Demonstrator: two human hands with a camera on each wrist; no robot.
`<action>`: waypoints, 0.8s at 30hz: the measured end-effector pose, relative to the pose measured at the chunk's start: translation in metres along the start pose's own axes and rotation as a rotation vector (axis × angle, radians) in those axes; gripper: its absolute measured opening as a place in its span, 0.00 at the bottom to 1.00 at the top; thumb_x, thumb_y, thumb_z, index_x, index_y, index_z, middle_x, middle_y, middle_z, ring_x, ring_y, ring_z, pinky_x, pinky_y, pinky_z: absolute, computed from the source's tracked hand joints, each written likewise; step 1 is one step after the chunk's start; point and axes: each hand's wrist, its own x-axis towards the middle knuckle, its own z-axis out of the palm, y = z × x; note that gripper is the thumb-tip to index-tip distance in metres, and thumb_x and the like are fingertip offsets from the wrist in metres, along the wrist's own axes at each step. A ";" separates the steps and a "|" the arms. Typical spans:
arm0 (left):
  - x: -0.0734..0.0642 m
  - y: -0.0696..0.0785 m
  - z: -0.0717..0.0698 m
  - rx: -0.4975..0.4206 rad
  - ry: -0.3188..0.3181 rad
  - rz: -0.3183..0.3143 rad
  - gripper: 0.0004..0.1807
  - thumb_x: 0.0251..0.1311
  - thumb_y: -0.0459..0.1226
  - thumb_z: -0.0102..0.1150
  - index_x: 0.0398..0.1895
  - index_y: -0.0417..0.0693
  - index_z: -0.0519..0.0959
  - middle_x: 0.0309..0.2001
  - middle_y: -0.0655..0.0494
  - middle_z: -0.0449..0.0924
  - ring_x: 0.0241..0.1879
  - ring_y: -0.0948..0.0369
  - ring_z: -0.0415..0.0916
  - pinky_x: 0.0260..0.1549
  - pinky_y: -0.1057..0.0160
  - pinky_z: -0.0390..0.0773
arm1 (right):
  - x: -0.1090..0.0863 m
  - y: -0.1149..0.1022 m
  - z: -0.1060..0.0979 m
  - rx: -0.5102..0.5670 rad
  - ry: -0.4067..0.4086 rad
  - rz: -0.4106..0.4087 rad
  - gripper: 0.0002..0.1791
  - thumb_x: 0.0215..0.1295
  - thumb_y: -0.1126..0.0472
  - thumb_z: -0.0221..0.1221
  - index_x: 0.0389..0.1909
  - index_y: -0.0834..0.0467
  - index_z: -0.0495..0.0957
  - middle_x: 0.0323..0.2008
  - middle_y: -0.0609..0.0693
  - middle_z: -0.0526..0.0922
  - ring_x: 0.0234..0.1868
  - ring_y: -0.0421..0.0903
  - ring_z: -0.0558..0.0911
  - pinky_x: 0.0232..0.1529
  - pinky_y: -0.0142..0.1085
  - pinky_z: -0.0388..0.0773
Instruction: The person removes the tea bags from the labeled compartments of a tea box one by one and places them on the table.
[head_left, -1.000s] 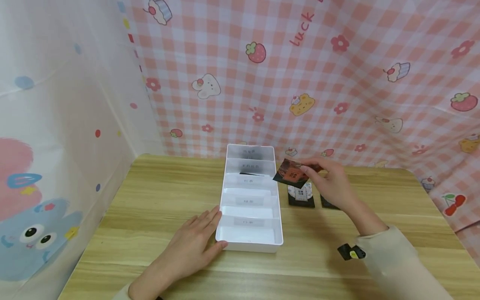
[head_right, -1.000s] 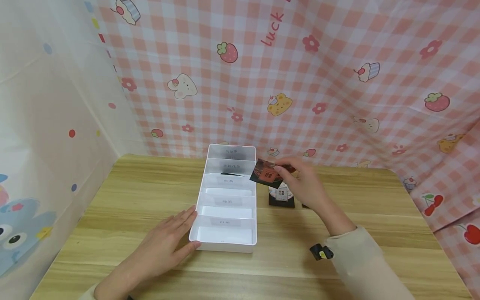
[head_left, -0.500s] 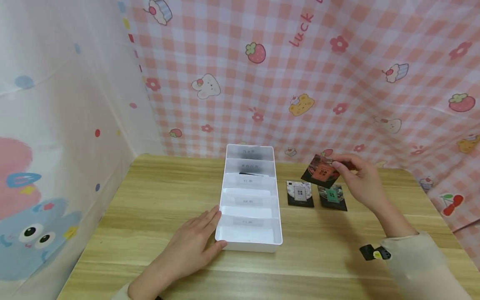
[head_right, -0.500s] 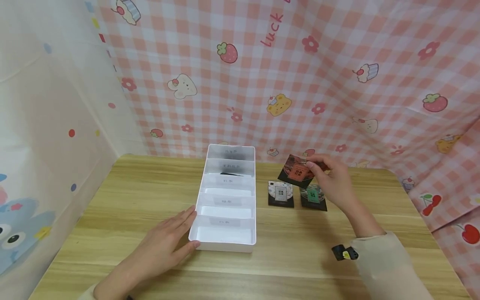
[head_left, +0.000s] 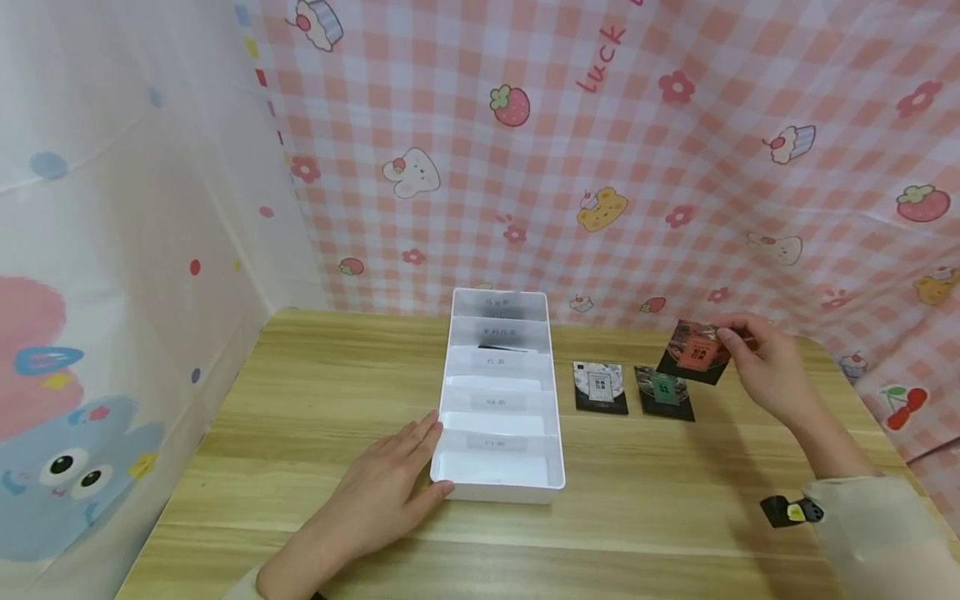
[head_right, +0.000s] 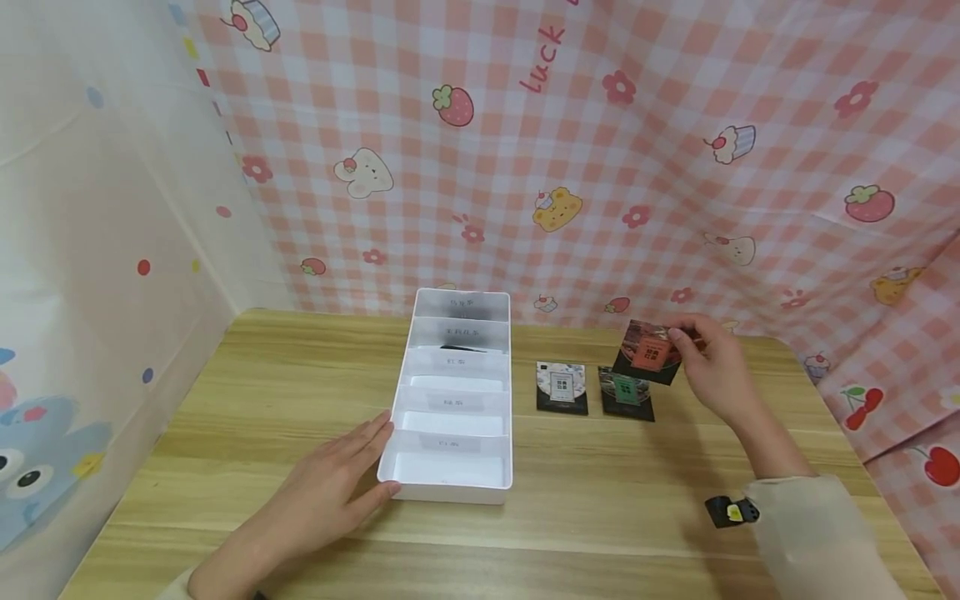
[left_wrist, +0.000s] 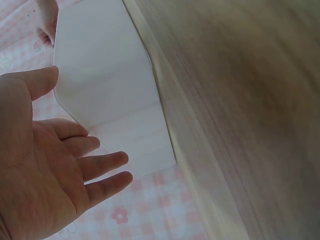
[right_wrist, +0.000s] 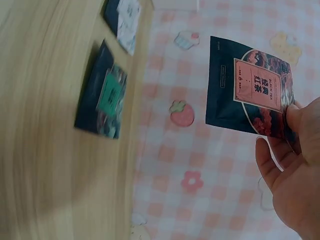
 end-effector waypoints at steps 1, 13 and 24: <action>0.000 0.000 0.000 -0.001 -0.001 0.000 0.41 0.72 0.55 0.61 0.77 0.35 0.67 0.79 0.45 0.62 0.74 0.43 0.67 0.69 0.39 0.70 | 0.000 0.003 -0.001 -0.001 -0.005 0.005 0.09 0.79 0.70 0.54 0.48 0.70 0.81 0.37 0.62 0.83 0.34 0.28 0.75 0.32 0.19 0.72; 0.000 -0.001 0.001 0.003 -0.002 0.002 0.41 0.73 0.55 0.60 0.77 0.36 0.67 0.79 0.46 0.61 0.74 0.43 0.67 0.68 0.39 0.70 | -0.005 0.035 -0.007 0.031 -0.072 0.037 0.09 0.81 0.72 0.49 0.49 0.73 0.77 0.35 0.61 0.79 0.32 0.30 0.77 0.28 0.23 0.75; 0.000 -0.001 0.000 -0.006 -0.012 -0.002 0.41 0.73 0.56 0.59 0.77 0.36 0.66 0.80 0.46 0.61 0.74 0.42 0.66 0.68 0.38 0.70 | -0.010 0.064 -0.010 -0.009 -0.178 0.119 0.12 0.83 0.70 0.43 0.47 0.73 0.73 0.36 0.62 0.78 0.31 0.32 0.78 0.28 0.26 0.78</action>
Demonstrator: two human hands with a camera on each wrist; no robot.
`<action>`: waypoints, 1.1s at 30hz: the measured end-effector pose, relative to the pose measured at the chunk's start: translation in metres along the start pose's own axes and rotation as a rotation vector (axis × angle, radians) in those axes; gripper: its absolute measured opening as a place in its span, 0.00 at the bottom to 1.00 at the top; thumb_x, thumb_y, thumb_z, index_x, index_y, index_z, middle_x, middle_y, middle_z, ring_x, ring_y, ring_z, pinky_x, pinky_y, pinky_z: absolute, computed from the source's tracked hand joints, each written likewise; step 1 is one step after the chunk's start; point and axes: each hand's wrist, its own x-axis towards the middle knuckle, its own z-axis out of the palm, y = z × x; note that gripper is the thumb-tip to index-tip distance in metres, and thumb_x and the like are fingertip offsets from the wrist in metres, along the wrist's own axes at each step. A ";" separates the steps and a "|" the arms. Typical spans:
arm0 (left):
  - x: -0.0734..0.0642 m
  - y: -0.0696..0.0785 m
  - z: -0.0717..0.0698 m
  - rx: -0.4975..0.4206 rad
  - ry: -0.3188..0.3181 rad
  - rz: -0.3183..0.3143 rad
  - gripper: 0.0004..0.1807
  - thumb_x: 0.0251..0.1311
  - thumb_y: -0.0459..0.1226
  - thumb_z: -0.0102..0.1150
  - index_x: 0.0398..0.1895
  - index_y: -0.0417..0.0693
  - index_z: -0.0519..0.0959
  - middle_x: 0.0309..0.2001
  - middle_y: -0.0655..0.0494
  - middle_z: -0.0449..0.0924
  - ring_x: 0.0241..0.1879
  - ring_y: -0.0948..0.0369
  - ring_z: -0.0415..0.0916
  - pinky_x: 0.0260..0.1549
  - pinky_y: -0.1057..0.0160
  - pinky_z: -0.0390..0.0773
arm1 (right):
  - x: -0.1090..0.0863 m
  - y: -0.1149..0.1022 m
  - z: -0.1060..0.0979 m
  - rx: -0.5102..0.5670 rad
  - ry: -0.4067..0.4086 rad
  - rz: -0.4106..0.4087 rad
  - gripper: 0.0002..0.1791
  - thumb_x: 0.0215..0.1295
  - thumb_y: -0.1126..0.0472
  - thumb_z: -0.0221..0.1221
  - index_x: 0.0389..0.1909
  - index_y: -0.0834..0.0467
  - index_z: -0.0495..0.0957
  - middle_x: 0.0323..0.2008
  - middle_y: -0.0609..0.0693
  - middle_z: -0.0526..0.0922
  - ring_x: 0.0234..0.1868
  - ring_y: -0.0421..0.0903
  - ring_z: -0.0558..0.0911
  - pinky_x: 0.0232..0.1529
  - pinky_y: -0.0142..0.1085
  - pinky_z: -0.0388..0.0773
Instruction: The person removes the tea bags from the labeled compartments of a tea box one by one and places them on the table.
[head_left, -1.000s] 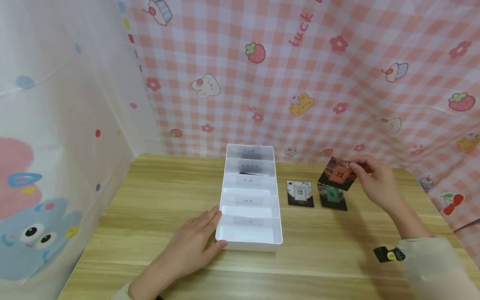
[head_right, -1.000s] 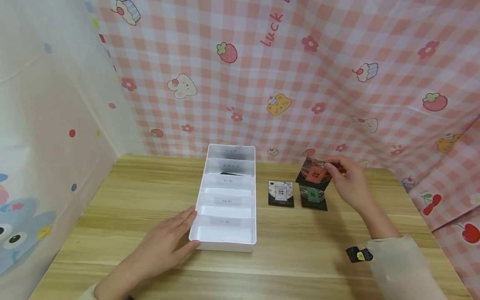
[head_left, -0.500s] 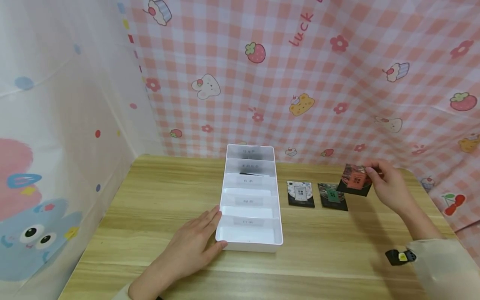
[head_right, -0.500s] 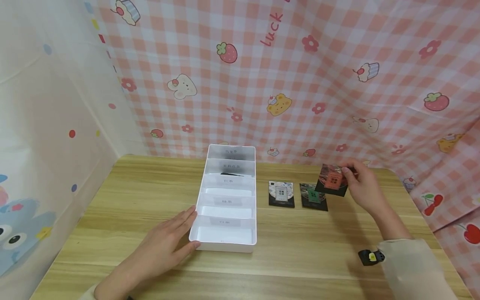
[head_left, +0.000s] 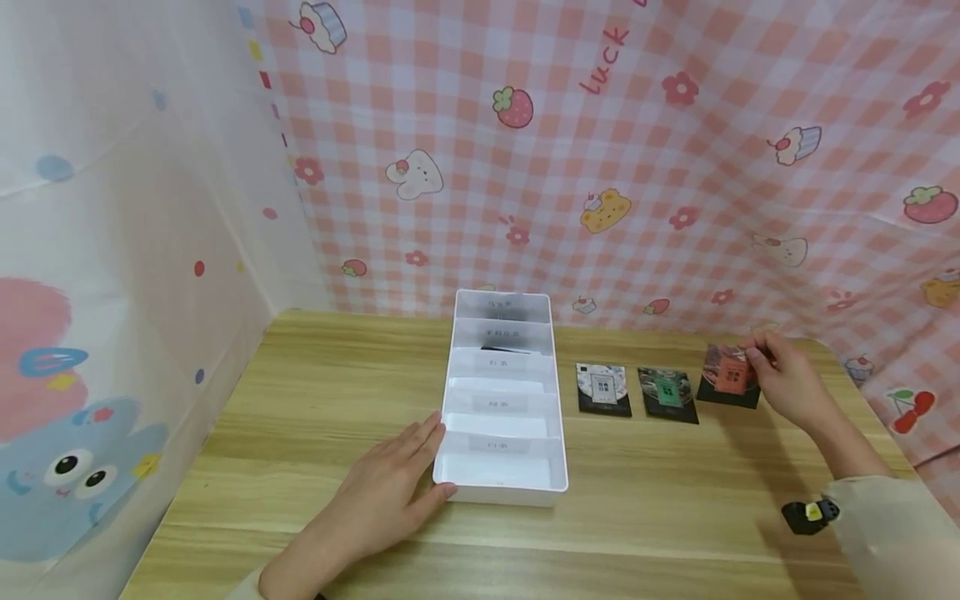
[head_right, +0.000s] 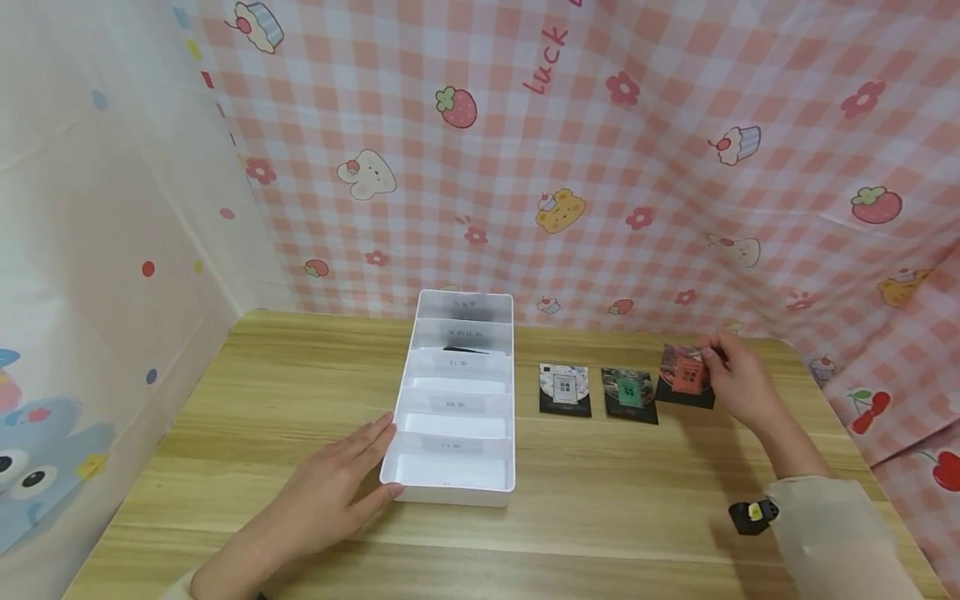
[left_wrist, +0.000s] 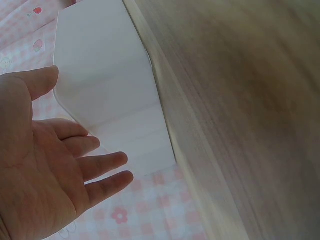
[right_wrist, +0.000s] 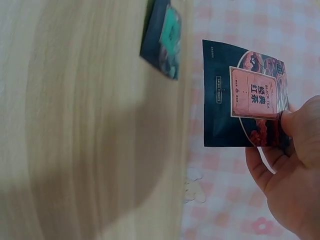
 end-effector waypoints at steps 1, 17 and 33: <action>0.000 0.000 0.000 0.001 0.001 0.002 0.41 0.74 0.56 0.59 0.77 0.36 0.66 0.80 0.46 0.61 0.74 0.42 0.66 0.68 0.39 0.70 | 0.000 0.003 0.000 -0.012 -0.011 0.008 0.12 0.84 0.69 0.43 0.47 0.73 0.73 0.35 0.62 0.78 0.30 0.33 0.77 0.28 0.27 0.77; 0.000 0.001 -0.001 0.005 0.009 0.002 0.41 0.73 0.55 0.60 0.77 0.35 0.67 0.79 0.45 0.62 0.74 0.43 0.67 0.67 0.38 0.71 | 0.000 0.038 0.006 -0.150 -0.140 0.119 0.15 0.85 0.64 0.41 0.53 0.72 0.72 0.31 0.57 0.78 0.27 0.46 0.71 0.26 0.36 0.67; -0.001 -0.001 0.000 0.013 0.023 0.023 0.41 0.74 0.57 0.58 0.77 0.35 0.67 0.79 0.45 0.62 0.73 0.42 0.67 0.67 0.39 0.72 | 0.005 0.062 0.025 -0.193 -0.146 0.106 0.13 0.81 0.69 0.48 0.51 0.74 0.76 0.39 0.67 0.81 0.36 0.56 0.77 0.37 0.50 0.74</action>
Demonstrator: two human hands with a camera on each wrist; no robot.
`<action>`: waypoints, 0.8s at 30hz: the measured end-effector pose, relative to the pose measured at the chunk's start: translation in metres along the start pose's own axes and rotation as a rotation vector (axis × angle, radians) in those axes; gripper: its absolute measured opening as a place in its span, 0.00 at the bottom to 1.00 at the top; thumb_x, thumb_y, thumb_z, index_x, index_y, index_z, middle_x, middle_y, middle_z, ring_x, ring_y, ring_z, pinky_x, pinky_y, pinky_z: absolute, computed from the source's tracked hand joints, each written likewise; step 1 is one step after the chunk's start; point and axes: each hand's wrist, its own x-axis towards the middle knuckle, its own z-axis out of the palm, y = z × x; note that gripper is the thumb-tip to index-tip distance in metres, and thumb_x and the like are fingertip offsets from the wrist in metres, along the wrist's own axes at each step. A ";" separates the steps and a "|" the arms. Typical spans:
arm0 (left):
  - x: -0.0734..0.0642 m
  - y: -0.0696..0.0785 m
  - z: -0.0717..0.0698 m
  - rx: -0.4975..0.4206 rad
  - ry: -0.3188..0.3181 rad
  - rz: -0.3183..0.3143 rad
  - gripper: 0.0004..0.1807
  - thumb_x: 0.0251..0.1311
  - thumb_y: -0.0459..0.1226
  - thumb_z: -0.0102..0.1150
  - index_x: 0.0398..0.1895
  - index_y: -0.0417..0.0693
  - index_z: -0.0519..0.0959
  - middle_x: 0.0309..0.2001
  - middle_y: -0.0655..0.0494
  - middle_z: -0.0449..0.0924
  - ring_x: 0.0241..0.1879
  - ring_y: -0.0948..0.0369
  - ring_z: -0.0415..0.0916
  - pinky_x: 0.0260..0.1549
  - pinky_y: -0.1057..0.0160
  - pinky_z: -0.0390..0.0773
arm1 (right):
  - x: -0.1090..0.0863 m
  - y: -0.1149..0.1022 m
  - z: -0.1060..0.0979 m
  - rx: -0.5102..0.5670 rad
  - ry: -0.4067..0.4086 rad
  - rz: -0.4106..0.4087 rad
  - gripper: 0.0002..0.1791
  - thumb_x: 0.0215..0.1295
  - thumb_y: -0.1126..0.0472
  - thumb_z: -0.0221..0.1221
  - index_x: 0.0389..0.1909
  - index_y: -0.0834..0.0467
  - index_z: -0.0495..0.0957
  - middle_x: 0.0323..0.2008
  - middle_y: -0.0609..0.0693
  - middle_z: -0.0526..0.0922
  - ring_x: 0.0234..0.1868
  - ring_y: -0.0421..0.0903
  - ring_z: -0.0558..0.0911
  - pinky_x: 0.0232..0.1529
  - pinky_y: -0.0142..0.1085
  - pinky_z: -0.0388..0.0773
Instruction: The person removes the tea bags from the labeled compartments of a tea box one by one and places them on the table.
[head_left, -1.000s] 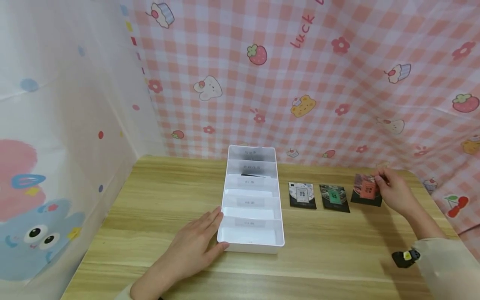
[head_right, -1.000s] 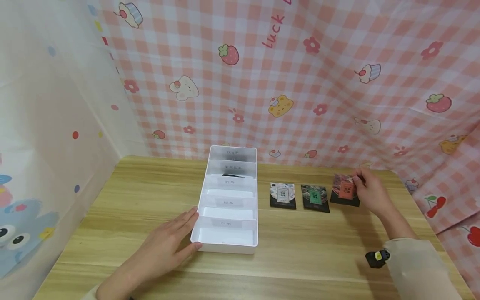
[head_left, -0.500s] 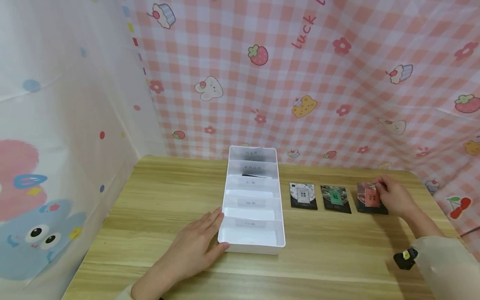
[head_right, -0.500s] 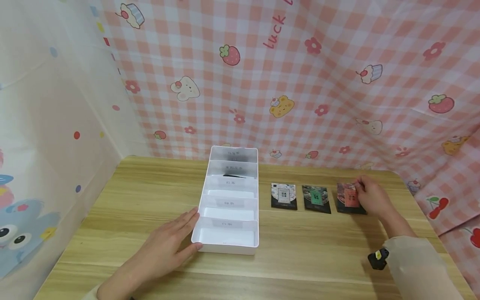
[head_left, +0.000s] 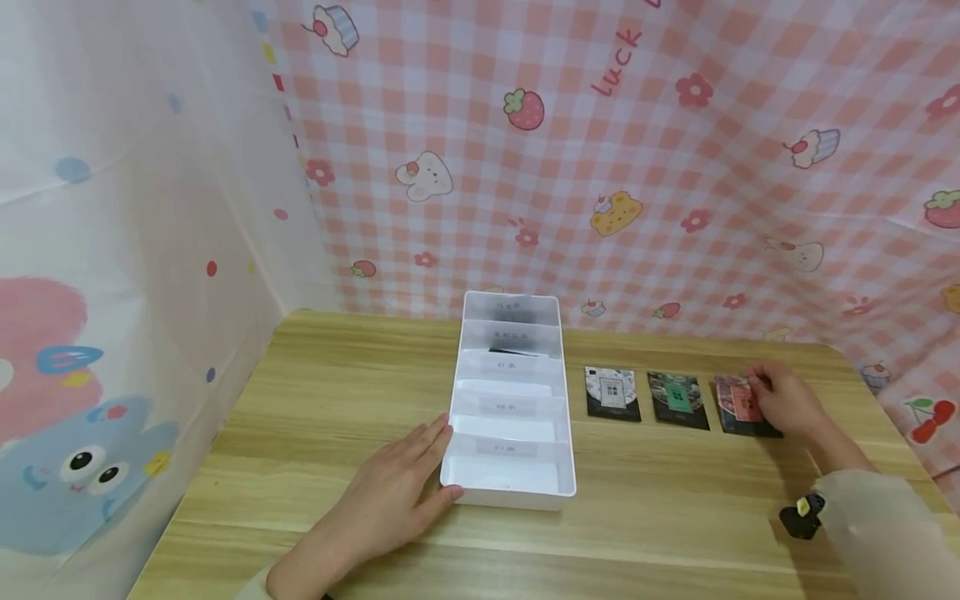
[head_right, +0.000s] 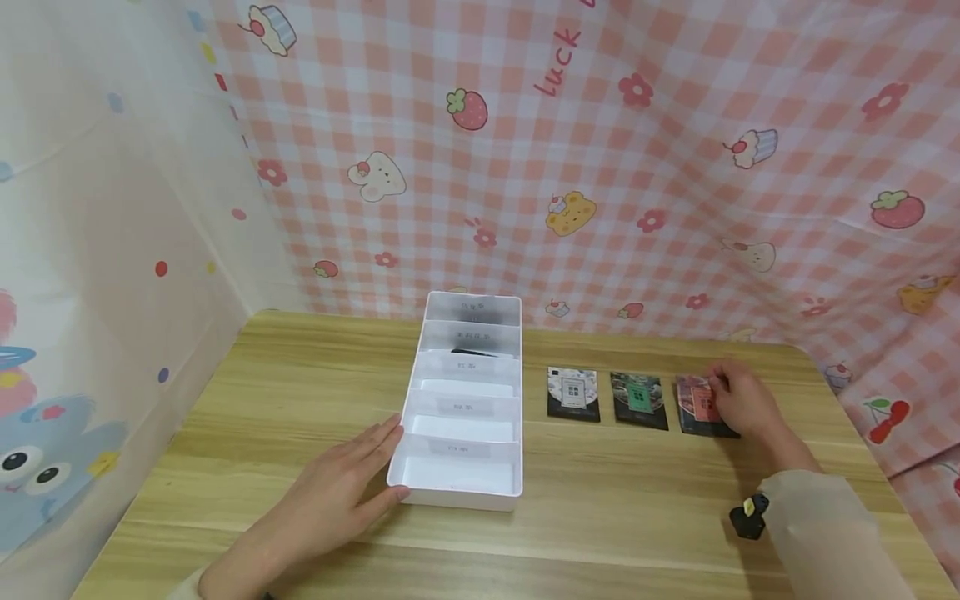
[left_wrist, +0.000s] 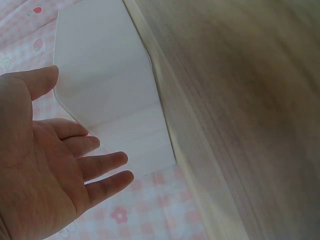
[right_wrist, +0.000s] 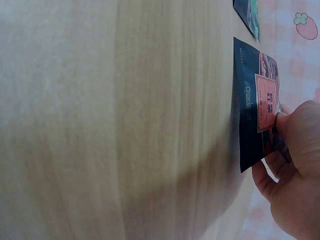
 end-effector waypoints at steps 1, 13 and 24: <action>0.000 0.000 0.000 0.001 0.001 0.003 0.41 0.74 0.57 0.58 0.77 0.35 0.67 0.79 0.44 0.62 0.73 0.42 0.67 0.67 0.39 0.72 | 0.000 0.001 0.001 -0.003 -0.001 0.006 0.13 0.81 0.69 0.48 0.51 0.75 0.76 0.40 0.69 0.81 0.37 0.58 0.77 0.38 0.52 0.74; 0.000 0.000 0.000 0.014 0.000 0.004 0.41 0.75 0.58 0.56 0.77 0.36 0.67 0.79 0.45 0.62 0.73 0.43 0.67 0.67 0.40 0.72 | 0.001 0.005 0.006 -0.003 -0.025 0.033 0.14 0.82 0.67 0.47 0.53 0.74 0.76 0.44 0.73 0.81 0.39 0.61 0.78 0.40 0.57 0.74; 0.000 0.001 0.000 0.023 -0.003 0.001 0.41 0.74 0.57 0.58 0.77 0.35 0.67 0.79 0.44 0.62 0.73 0.43 0.68 0.67 0.40 0.72 | 0.002 0.006 0.009 -0.001 -0.022 0.029 0.15 0.82 0.67 0.47 0.53 0.76 0.76 0.48 0.76 0.79 0.46 0.70 0.79 0.45 0.65 0.74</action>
